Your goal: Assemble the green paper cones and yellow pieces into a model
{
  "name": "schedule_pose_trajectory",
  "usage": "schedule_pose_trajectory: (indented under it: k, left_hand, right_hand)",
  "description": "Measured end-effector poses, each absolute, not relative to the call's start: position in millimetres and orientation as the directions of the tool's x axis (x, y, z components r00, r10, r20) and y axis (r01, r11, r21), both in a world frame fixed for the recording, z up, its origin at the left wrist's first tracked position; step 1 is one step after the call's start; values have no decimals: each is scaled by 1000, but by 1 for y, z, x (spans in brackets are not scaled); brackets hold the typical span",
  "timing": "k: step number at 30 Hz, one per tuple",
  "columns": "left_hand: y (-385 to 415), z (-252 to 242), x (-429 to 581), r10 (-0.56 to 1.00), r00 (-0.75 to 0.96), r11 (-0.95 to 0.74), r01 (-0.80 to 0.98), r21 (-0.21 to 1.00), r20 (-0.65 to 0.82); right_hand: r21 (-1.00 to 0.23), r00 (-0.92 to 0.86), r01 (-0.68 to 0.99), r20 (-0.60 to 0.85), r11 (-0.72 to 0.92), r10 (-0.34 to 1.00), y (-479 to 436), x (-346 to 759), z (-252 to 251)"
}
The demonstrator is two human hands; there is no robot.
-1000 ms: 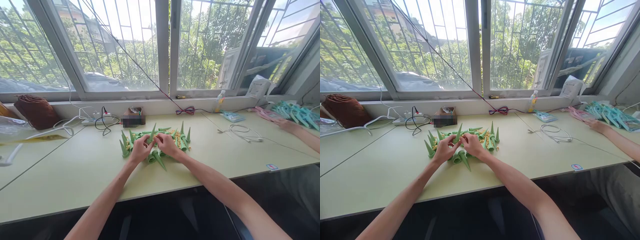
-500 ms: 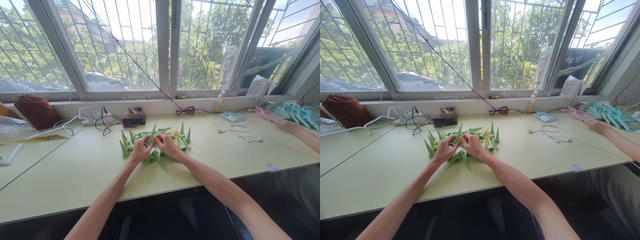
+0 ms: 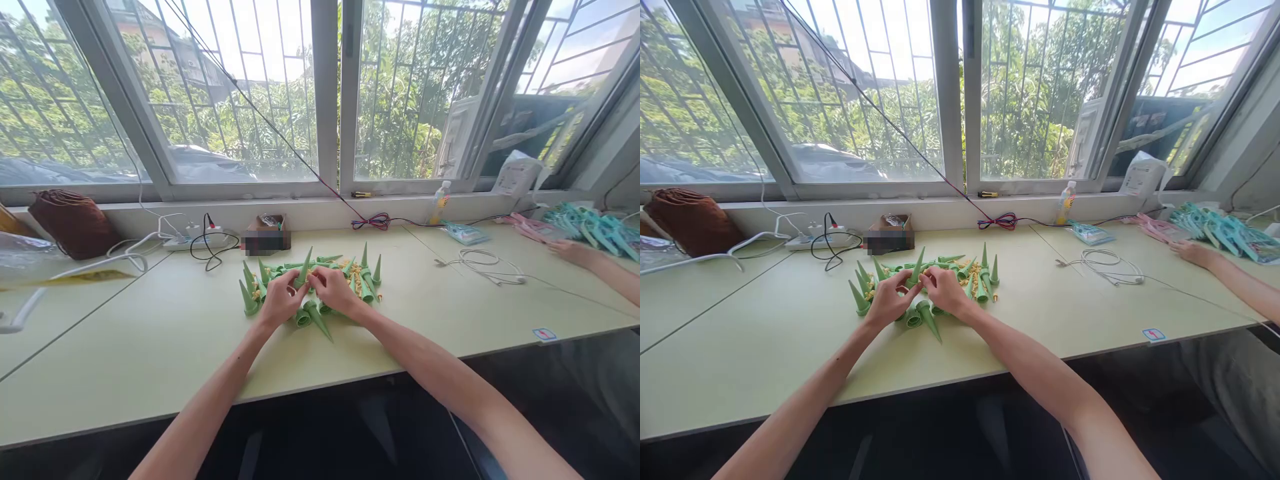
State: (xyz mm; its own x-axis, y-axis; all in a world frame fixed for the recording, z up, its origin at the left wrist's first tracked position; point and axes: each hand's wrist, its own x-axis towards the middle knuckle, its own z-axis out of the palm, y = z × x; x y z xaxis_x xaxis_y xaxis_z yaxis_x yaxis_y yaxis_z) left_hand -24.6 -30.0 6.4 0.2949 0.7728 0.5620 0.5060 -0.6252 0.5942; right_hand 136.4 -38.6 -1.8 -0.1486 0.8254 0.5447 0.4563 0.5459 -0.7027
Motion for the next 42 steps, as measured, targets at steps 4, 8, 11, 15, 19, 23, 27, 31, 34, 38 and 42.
schedule_pose_trajectory:
  k: [4, 8, 11, 15, 19, 23, 27, 31, 34, 38, 42]
  left_hand:
    - [-31, 7, -24, 762, 296, -637, 504, 584, 576]
    - [-31, 7, -25, 762, 295, -637, 505, 583, 577]
    - [-31, 7, -25, 762, 296, -638, 502, 585, 577]
    - [-30, 7, -25, 761, 297, -638, 502, 583, 577]
    - [-30, 6, -25, 765, 293, -632, 509, 584, 573]
    - [-29, 5, -25, 764, 292, -634, 508, 583, 576]
    - [-30, 6, -25, 761, 298, -638, 506, 581, 576]
    - [-29, 5, -25, 769, 294, -628, 513, 585, 568]
    - [-29, 4, -26, 766, 296, -632, 513, 582, 571]
    - [-29, 4, -26, 769, 300, -629, 514, 584, 565]
    - [-30, 6, -26, 774, 296, -623, 513, 590, 560]
  right_hand:
    - [-706, -145, 458, 539, 539, 830, -39, 136, -1]
    - [-706, -147, 454, 541, 543, 828, -39, 136, 0]
    - [-704, -148, 459, 540, 541, 829, -39, 136, -1]
    - [-707, -150, 462, 532, 535, 833, -40, 136, 0]
    - [-709, -149, 459, 533, 536, 833, -40, 136, 0]
    - [-704, -149, 464, 536, 537, 831, -41, 136, 1]
    - [-698, -150, 477, 534, 535, 832, -42, 136, 2]
    - [-703, -152, 472, 529, 532, 835, -42, 136, 2]
    - [-705, -155, 472, 526, 530, 836, -41, 136, 2]
    - [-703, -152, 474, 528, 531, 835, -41, 136, 2]
    - [-700, -156, 478, 526, 530, 836, -42, 136, 2]
